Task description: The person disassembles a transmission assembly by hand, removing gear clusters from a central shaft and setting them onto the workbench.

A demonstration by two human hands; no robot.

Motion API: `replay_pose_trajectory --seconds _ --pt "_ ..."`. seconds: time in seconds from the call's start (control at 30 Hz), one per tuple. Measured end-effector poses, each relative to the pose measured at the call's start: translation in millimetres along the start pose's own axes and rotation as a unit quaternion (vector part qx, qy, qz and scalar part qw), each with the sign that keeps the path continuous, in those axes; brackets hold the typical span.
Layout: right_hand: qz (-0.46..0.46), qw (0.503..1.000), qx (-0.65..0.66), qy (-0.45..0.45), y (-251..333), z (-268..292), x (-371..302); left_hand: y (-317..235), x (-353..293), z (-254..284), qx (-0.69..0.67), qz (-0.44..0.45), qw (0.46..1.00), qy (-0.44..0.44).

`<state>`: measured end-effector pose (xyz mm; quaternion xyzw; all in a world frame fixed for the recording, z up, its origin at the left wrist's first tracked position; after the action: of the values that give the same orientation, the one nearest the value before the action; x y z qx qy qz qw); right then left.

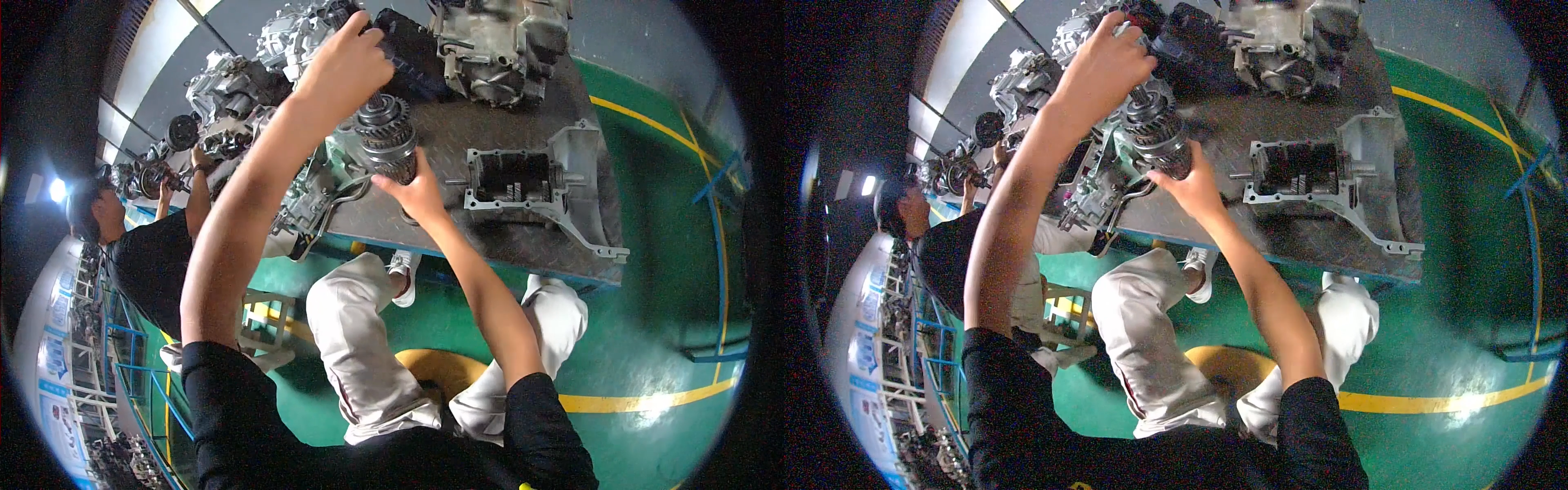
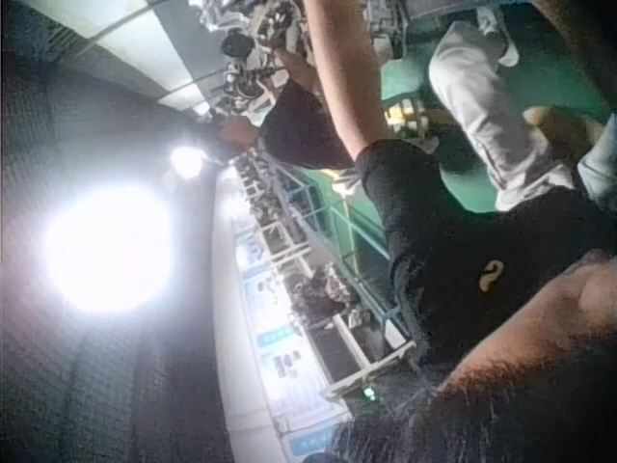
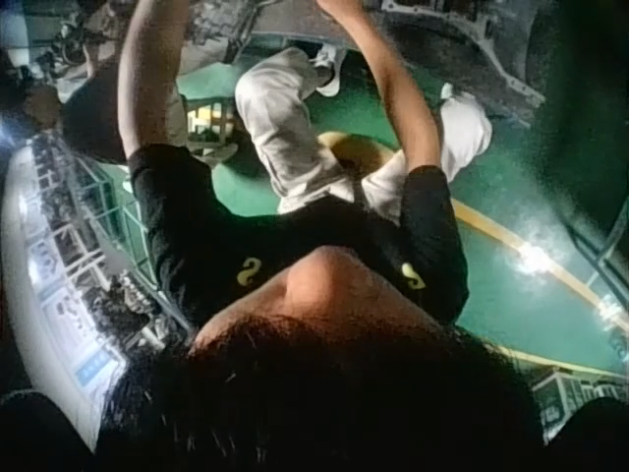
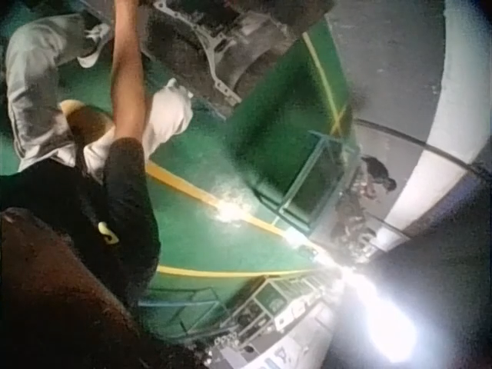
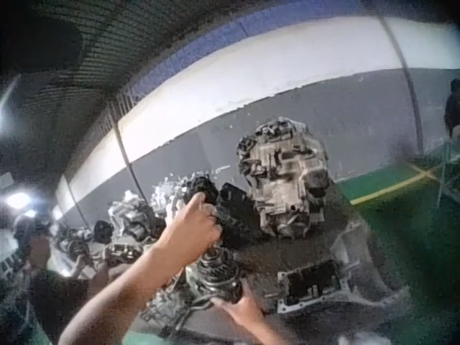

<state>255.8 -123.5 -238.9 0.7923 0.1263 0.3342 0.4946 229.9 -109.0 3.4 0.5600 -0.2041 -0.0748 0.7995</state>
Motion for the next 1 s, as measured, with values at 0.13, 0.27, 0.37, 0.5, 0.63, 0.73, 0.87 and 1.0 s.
replay_pose_trajectory --seconds 0.13,0.27,0.37,0.5,0.63,0.73,0.87,1.0 --pt "0.030 0.999 0.027 -0.032 -4 4 7 8 -31 50 -0.119 0.206 0.948 -0.209" --pt "0.025 0.999 0.006 -0.024 -11 0 6 -19 -104 -15 -0.639 0.617 0.379 -0.258" --pt "-0.034 0.996 0.078 -0.005 -3 -1 5 -54 -104 -35 -0.695 0.593 0.333 -0.231" --pt "0.000 0.999 0.032 -0.007 5 -3 1 -70 -104 -43 -0.694 0.585 0.328 -0.260" --pt "-0.010 1.000 0.002 -0.014 -3 -2 2 -66 -90 -39 -0.670 0.606 0.408 -0.132" --pt "0.015 1.000 -0.001 -0.011 2 -10 1 -71 -103 -49 -0.682 0.619 0.322 -0.218" --pt "0.011 0.998 -0.063 0.023 -1 -23 -3 -81 -140 -59 -0.625 0.650 0.301 -0.312" --pt "0.073 0.992 -0.099 0.036 -5 -38 -16 -94 -172 -61 -0.599 0.634 0.180 -0.455"
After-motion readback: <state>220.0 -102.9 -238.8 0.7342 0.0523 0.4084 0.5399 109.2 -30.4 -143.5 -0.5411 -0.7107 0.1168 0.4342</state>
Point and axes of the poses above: each hand's wrist, its own x-axis towards the middle knuckle, its own z-axis out of the back of the hand, y = z × x, the point moved 6 cm from there along x, towards the middle knuckle, and after that the axes turned 15 degrees about -y, right-handed, at the moved point
